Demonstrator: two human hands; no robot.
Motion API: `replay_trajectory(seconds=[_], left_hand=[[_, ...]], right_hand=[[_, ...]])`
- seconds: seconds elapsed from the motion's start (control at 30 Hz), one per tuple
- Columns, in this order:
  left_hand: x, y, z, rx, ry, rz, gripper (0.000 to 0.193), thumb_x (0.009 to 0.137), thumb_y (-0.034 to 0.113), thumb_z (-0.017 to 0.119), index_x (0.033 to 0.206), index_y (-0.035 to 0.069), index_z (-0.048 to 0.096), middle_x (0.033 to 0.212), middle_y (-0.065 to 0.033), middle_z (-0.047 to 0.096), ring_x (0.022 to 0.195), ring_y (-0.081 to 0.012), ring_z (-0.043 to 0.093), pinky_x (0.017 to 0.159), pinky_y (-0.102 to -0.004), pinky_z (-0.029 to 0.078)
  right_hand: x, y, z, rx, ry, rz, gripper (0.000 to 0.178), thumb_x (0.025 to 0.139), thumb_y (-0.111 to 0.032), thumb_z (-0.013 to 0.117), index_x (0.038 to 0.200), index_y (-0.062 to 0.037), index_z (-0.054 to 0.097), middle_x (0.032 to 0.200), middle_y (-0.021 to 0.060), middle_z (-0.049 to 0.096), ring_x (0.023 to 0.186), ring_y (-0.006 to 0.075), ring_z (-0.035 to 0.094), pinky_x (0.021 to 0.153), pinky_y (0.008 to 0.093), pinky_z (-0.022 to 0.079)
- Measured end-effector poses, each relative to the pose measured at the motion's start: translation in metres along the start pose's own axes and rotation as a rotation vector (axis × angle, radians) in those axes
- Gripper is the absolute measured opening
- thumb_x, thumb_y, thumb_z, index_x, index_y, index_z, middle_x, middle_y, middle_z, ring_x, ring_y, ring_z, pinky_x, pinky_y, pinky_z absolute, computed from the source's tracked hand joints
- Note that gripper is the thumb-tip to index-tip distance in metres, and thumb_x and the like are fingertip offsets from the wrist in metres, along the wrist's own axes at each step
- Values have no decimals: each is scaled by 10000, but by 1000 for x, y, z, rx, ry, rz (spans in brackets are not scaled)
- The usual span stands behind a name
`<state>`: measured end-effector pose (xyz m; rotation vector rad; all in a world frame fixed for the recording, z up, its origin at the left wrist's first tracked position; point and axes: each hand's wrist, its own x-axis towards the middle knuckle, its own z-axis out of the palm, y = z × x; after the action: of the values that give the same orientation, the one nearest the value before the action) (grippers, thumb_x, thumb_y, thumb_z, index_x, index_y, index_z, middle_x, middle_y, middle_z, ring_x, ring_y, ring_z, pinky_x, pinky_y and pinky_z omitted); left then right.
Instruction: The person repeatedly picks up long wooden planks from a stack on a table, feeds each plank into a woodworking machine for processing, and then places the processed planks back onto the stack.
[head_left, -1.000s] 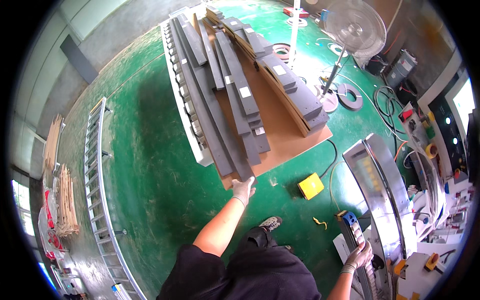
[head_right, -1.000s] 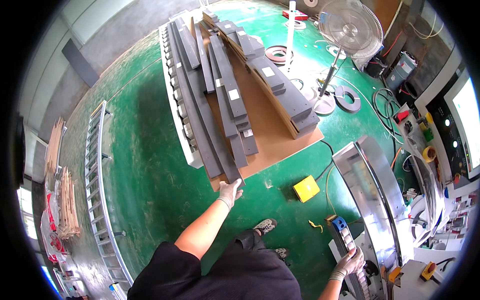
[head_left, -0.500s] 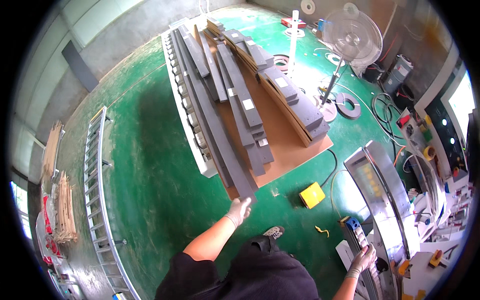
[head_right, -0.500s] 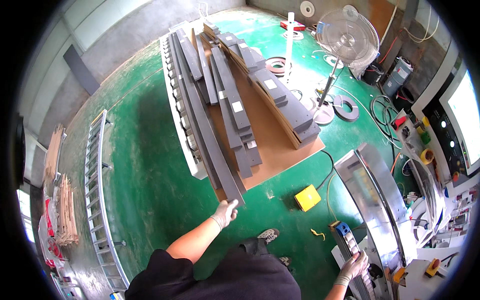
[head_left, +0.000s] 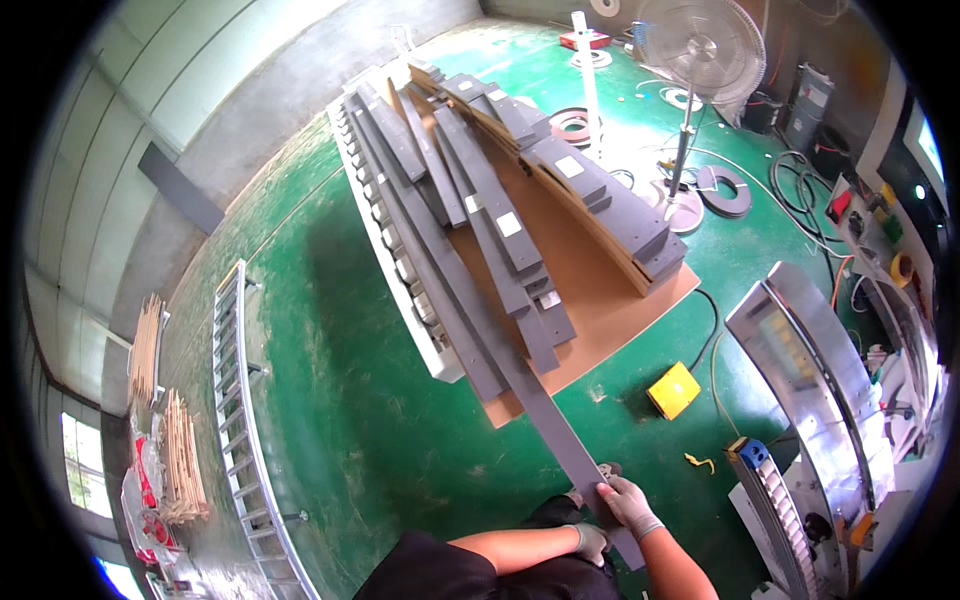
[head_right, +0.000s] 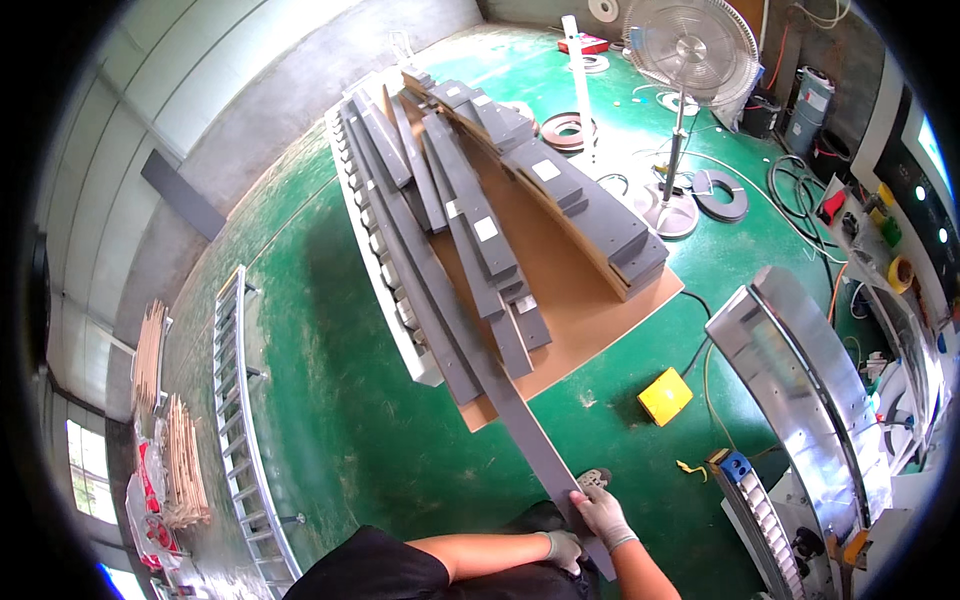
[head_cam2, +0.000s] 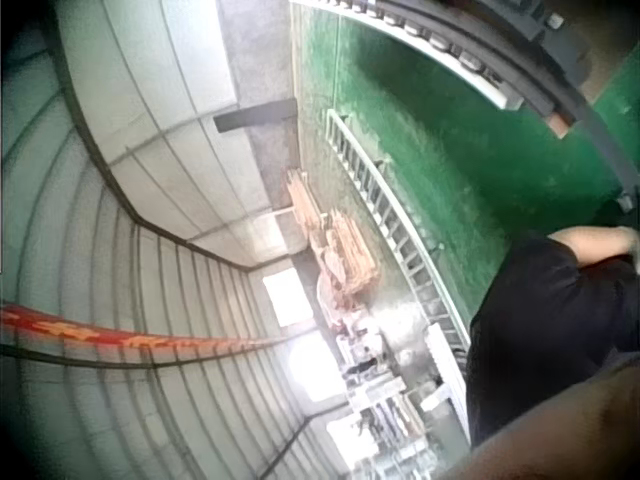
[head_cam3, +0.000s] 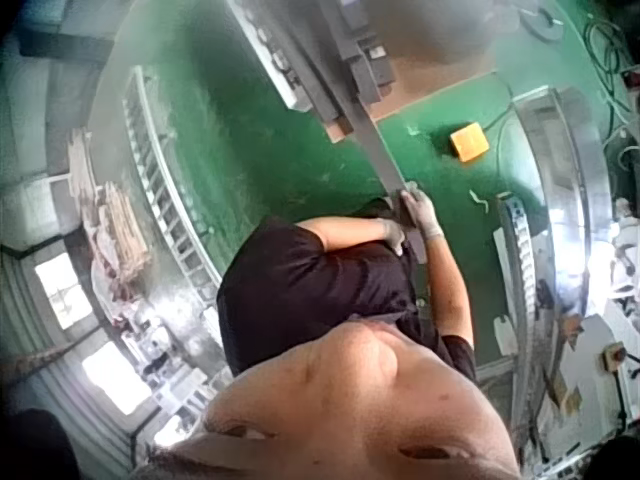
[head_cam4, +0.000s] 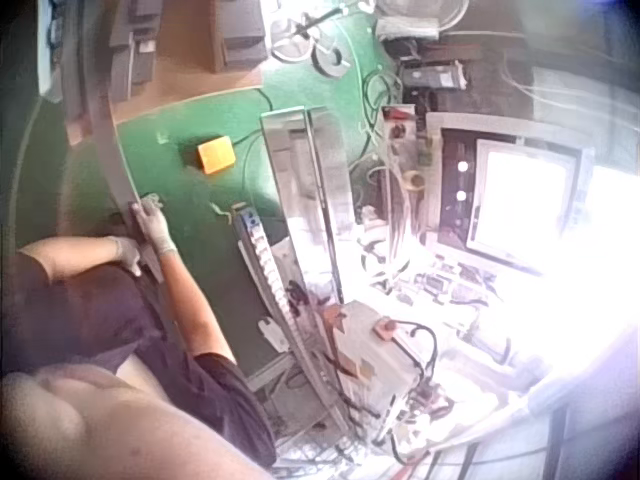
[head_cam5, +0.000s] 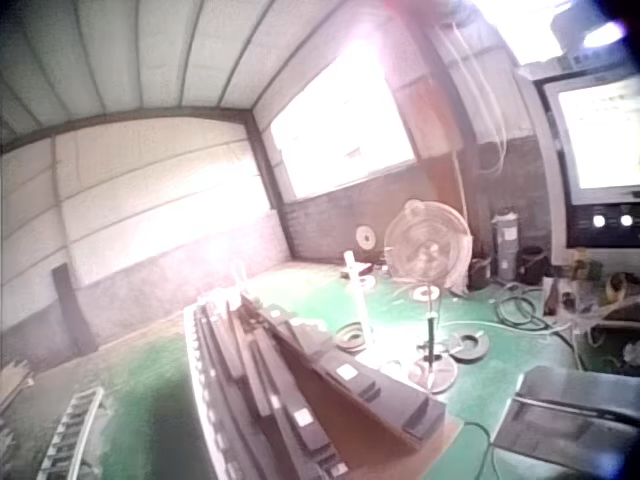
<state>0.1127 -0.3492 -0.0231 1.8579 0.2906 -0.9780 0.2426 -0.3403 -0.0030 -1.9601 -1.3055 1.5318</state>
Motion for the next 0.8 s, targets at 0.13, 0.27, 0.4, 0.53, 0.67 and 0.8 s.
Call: replay_trajectory(seconds=[0.13,0.27,0.4,0.53,0.67,0.8], left_hand=[[56,-102,43,-665,32,266,454,802,260,660,1207,57,623,1119,-147,642,956,-247,638,832,-359,478],[-19,-149,19,-1684,467,-165,419,942,333,555,1222,21,541,1075,-66,638,1035,-159,620,793,-311,549],[-126,-142,-27,-2168,633,591,963,854,851,209,1320,61,502,1238,-165,616,1130,-322,602,950,-512,496],[-173,-119,-72,-2163,1071,871,835,880,782,352,1247,61,558,1232,-168,613,1154,-342,572,1001,-513,452],[-184,-129,-90,-2175,1318,792,626,893,668,524,1164,110,612,1159,-107,649,1103,-303,599,979,-494,471],[-174,-75,-67,-2217,1276,669,382,928,506,606,1055,147,613,967,-19,662,943,-227,644,833,-422,536]], right_hand=[[-56,13,2,-226,183,-8,353,938,-404,568,890,-59,625,817,222,663,824,442,642,723,519,506],[-151,44,4,-360,214,4,387,937,-425,552,823,-61,610,746,229,632,761,451,625,668,529,489],[-273,30,-10,-331,219,118,295,917,-339,587,1024,-75,661,873,218,671,839,445,631,720,488,513],[-392,80,-23,-435,326,316,308,929,-362,572,1003,-88,690,875,209,678,864,420,642,747,472,511],[-484,104,-29,-309,602,560,326,921,-340,544,999,-67,705,931,189,691,941,382,647,822,442,499],[-527,154,-15,-209,1115,628,400,953,-359,452,997,-30,674,922,192,675,891,371,624,821,412,481]])
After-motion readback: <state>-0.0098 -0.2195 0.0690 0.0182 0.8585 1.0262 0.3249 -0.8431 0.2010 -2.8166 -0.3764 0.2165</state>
